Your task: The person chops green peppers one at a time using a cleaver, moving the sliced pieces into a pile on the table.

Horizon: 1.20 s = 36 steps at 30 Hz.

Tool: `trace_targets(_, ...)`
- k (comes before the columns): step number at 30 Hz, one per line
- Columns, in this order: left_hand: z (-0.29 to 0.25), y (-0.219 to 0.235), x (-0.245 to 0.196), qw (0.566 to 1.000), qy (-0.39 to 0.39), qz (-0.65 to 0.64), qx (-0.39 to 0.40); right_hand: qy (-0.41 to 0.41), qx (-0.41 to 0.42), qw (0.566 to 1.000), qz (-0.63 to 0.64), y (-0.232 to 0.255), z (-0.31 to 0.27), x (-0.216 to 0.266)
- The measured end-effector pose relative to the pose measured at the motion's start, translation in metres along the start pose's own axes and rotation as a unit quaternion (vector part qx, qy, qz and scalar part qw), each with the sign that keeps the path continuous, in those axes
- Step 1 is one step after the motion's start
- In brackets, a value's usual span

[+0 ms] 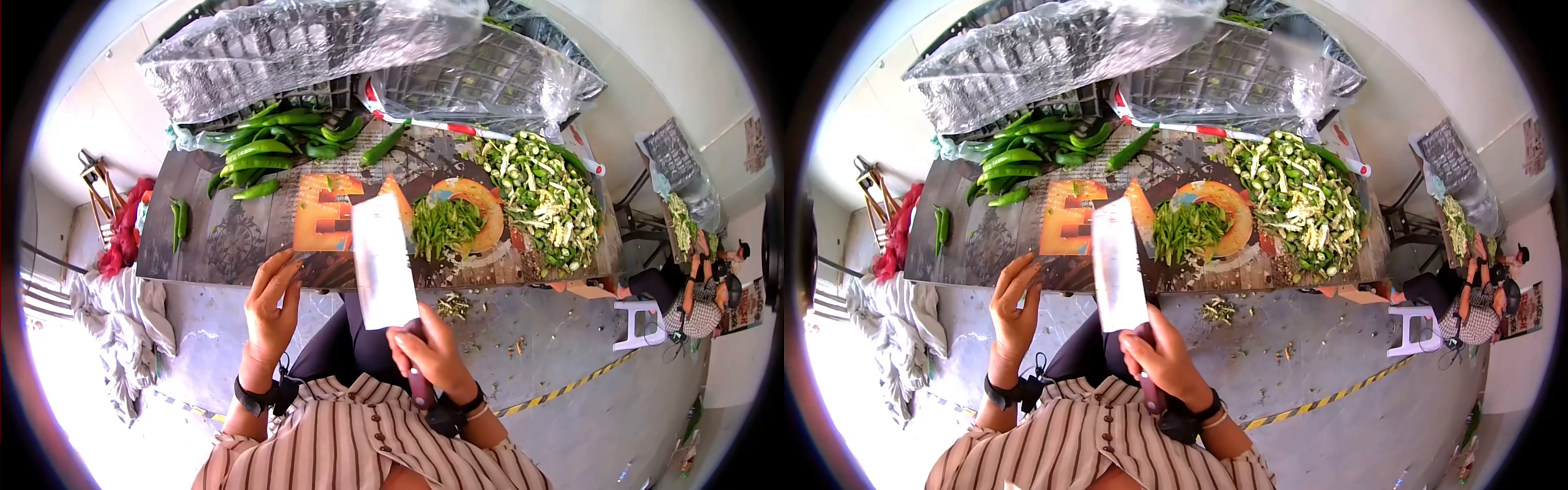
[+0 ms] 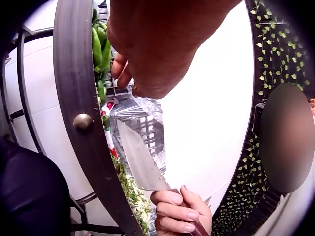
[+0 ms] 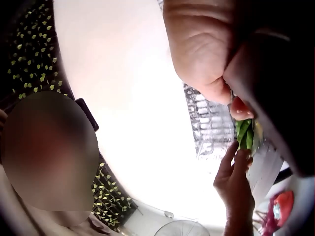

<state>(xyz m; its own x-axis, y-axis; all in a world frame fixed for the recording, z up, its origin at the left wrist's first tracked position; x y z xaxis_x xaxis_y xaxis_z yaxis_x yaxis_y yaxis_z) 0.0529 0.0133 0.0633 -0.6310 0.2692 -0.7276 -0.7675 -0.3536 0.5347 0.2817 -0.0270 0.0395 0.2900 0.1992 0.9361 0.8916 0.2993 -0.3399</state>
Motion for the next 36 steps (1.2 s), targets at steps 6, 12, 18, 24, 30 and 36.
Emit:
trace_targets(6,-0.002,0.025,0.000,0.998,-0.027,0.009,-0.056,-0.042,0.143,0.989,0.001,-0.051,0.046,-0.030)
trace_targets(12,-0.007,0.042,0.008,0.996,-0.025,0.035,-0.077,-0.067,0.168,0.984,0.000,-0.086,0.076,-0.045)
trace_targets(18,0.000,0.041,0.009,0.997,-0.023,0.035,-0.064,-0.039,0.062,0.997,-0.014,-0.057,0.098,-0.029)
trace_targets(24,0.002,0.023,0.006,1.000,-0.002,0.007,-0.025,0.011,-0.031,0.999,-0.038,-0.007,0.086,-0.004)
trace_targets(30,0.000,0.008,0.001,1.000,-0.017,0.000,-0.002,0.020,-0.087,0.996,-0.021,0.025,0.058,0.009)
trace_targets(36,-0.002,0.003,0.006,1.000,0.002,-0.008,0.016,0.049,-0.151,0.985,-0.064,0.059,0.038,0.023)
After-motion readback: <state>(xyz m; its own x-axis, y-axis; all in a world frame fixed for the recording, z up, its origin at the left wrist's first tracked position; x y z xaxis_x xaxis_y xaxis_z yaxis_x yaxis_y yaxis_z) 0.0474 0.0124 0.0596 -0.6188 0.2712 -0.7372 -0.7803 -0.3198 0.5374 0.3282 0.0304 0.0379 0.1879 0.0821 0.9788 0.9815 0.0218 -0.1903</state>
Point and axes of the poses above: each hand's wrist, its own z-axis towards the middle knuckle, its own y-axis out of the back of the hand, x = y × z, the point moved 6 cm from there along z, towards the middle knuckle, and after that the axes turned 6 degrees about y, right-handed, at the moved point
